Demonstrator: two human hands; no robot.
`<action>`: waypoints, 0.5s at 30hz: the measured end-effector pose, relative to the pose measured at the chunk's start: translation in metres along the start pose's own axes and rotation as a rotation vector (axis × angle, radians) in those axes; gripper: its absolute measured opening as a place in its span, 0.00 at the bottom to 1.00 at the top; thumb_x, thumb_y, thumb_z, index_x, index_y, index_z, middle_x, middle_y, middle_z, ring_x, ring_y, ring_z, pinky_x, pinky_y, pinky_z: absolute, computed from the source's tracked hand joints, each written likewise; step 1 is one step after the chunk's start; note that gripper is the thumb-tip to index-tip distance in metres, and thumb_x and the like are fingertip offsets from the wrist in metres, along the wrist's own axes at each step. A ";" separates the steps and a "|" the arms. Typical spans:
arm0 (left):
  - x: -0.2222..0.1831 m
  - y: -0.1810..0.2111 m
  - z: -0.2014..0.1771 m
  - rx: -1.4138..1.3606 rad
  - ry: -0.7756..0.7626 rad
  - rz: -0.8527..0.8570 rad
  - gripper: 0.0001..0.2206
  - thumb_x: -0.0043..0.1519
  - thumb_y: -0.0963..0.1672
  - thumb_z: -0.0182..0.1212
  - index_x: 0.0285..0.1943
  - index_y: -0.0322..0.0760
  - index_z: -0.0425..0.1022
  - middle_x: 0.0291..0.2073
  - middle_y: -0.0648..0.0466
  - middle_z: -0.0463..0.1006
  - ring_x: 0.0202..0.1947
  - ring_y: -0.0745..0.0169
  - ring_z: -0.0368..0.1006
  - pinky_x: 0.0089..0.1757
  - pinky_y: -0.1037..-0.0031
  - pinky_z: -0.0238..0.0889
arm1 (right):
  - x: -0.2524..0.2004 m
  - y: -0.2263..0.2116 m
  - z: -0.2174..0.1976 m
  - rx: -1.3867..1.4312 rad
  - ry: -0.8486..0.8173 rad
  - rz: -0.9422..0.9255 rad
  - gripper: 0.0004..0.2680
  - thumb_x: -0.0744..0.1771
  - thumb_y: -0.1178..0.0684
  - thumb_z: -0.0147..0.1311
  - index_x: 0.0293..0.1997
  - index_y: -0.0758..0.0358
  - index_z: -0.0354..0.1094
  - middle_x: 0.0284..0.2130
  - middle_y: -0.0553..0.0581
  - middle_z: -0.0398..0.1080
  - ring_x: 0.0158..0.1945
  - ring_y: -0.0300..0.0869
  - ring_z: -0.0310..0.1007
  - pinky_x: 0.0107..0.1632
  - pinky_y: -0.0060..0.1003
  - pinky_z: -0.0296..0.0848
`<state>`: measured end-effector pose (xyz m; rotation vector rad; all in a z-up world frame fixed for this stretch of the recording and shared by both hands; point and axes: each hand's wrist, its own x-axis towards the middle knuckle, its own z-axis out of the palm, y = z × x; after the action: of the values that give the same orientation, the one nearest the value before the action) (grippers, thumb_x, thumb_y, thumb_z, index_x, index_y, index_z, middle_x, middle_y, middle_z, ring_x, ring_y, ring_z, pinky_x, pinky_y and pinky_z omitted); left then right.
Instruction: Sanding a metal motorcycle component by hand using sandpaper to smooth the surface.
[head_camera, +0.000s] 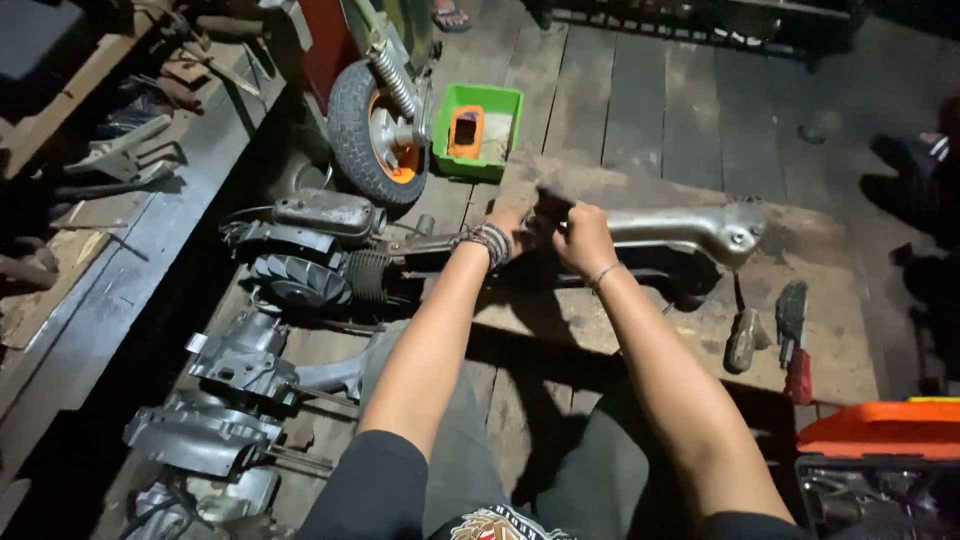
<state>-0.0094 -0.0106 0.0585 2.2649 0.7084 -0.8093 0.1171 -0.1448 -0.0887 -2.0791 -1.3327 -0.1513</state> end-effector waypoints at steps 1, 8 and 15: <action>0.037 -0.015 0.022 0.002 -0.009 -0.002 0.29 0.63 0.58 0.54 0.71 0.48 0.66 0.69 0.63 0.68 0.71 0.71 0.57 0.68 0.80 0.46 | -0.003 0.003 0.001 0.003 -0.003 0.008 0.07 0.61 0.64 0.58 0.39 0.69 0.77 0.33 0.65 0.77 0.43 0.62 0.77 0.48 0.50 0.77; 0.088 -0.050 0.059 0.158 0.433 0.293 0.16 0.60 0.48 0.56 0.55 0.39 0.72 0.49 0.46 0.78 0.57 0.46 0.72 0.57 0.57 0.66 | -0.002 -0.014 -0.008 0.019 0.018 0.034 0.03 0.60 0.65 0.58 0.33 0.69 0.75 0.27 0.65 0.74 0.38 0.62 0.76 0.42 0.51 0.76; 0.116 -0.060 0.061 -0.013 0.460 0.281 0.18 0.59 0.47 0.55 0.58 0.41 0.77 0.48 0.45 0.81 0.53 0.46 0.76 0.54 0.56 0.72 | 0.000 -0.001 -0.008 0.007 0.017 0.039 0.05 0.61 0.64 0.57 0.36 0.70 0.76 0.29 0.67 0.75 0.40 0.64 0.76 0.43 0.53 0.76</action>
<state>0.0070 0.0172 -0.0816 2.4896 0.5670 -0.1483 0.1180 -0.1486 -0.0821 -2.0917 -1.2802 -0.1464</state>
